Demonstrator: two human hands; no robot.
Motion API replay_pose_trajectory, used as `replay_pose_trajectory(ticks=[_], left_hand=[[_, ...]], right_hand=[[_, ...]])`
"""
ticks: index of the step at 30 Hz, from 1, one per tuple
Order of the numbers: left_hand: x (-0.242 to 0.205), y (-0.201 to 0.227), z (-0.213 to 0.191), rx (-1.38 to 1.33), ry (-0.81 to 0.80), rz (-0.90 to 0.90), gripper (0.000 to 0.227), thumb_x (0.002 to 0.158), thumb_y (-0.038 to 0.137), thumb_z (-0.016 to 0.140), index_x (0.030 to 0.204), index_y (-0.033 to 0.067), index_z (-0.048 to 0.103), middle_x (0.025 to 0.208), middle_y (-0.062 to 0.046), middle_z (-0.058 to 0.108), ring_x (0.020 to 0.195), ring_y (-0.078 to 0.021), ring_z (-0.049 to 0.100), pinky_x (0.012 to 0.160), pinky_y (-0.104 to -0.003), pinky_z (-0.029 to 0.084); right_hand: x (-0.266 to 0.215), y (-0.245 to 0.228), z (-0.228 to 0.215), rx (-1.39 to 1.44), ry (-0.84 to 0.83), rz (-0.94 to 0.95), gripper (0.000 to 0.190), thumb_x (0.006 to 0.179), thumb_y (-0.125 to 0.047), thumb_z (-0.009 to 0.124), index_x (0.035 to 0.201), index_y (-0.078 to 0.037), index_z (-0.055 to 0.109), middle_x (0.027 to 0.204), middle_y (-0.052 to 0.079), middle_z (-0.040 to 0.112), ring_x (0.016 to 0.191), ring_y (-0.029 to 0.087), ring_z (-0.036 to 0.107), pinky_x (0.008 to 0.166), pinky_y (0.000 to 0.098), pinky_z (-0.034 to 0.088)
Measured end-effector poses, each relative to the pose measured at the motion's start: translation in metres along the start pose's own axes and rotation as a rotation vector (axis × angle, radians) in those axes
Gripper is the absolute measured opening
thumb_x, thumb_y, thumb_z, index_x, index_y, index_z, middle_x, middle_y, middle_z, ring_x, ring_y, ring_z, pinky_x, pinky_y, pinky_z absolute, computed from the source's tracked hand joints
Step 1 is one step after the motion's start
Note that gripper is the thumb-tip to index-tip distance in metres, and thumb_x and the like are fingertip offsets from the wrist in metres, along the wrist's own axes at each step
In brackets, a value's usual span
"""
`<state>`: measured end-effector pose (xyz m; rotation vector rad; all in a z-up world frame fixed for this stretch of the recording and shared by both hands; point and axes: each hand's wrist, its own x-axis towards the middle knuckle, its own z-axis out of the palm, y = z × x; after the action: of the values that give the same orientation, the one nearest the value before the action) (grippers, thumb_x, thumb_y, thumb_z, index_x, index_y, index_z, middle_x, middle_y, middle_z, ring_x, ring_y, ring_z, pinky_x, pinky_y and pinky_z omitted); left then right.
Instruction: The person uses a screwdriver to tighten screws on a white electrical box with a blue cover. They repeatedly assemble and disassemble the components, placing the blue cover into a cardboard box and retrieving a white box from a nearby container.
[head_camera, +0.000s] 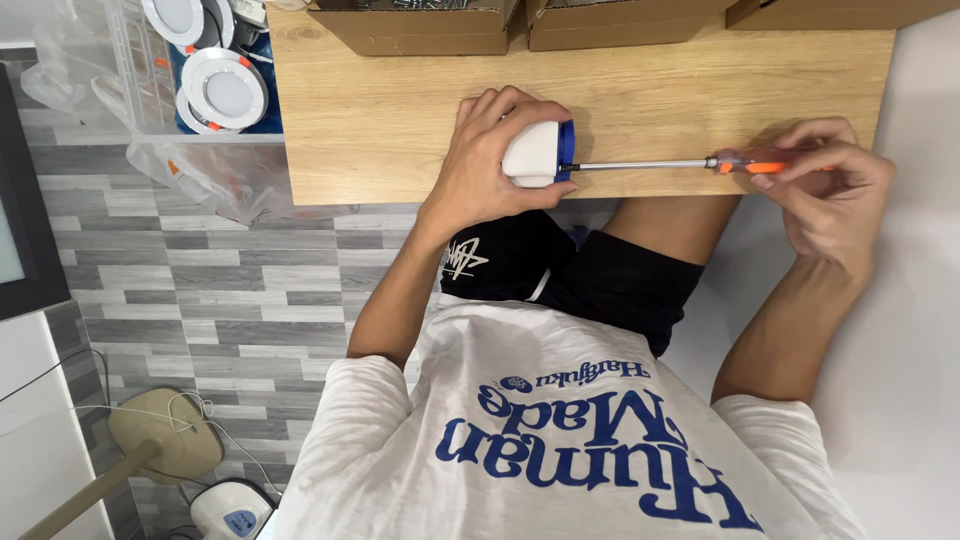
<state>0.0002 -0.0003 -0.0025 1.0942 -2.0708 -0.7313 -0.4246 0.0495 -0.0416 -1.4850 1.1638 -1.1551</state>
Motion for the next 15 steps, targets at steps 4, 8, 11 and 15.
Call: replay_pose_trajectory(ticks=[4, 8, 11, 15], left_hand=[[0.001, 0.003, -0.001, -0.021, 0.007, -0.001, 0.066, 0.083, 0.053, 0.098, 0.132, 0.0193, 0.070, 0.120, -0.002, 0.066, 0.115, -0.0241, 0.062, 0.107, -0.042, 0.037], [0.001, 0.005, -0.002, -0.045, 0.062, 0.044, 0.063, 0.085, 0.046, 0.098, 0.134, 0.0174, 0.070, 0.132, -0.002, 0.064, 0.127, -0.0224, 0.065, 0.107, -0.045, 0.042], [-0.006, 0.002, 0.002, -0.051, 0.086, 0.067, 0.068, 0.086, 0.034, 0.104, 0.142, 0.0152, 0.070, 0.164, -0.006, 0.050, 0.124, -0.0239, 0.075, 0.117, -0.050, 0.049], [-0.008, 0.001, 0.005, -0.027, 0.088, 0.139, 0.068, 0.093, 0.032, 0.101, 0.144, 0.0085, 0.064, 0.163, -0.010, 0.053, 0.149, -0.0326, 0.063, 0.115, -0.054, 0.055]], right_hand=[[0.002, -0.013, 0.010, 0.086, 0.009, -0.041, 0.039, 0.096, 0.009, 0.081, 0.125, -0.002, 0.057, 0.136, 0.021, 0.058, 0.132, 0.038, 0.066, 0.120, 0.0496, 0.063], [0.006, -0.041, 0.016, -0.298, -0.036, 0.079, 0.056, 0.108, -0.028, 0.079, 0.148, 0.008, 0.064, 0.144, 0.020, 0.067, 0.136, 0.031, 0.067, 0.110, 0.0367, 0.055], [0.007, -0.043, 0.024, -0.117, -0.003, 0.226, 0.050, 0.127, -0.033, 0.056, 0.127, 0.015, 0.066, 0.092, 0.025, 0.065, 0.060, 0.025, 0.059, 0.050, 0.0291, 0.042], [0.004, -0.039, 0.018, -0.063, -0.012, 0.135, 0.019, 0.125, -0.002, 0.063, 0.129, 0.017, 0.064, 0.106, 0.030, 0.067, 0.070, 0.028, 0.060, 0.062, 0.0324, 0.049]])
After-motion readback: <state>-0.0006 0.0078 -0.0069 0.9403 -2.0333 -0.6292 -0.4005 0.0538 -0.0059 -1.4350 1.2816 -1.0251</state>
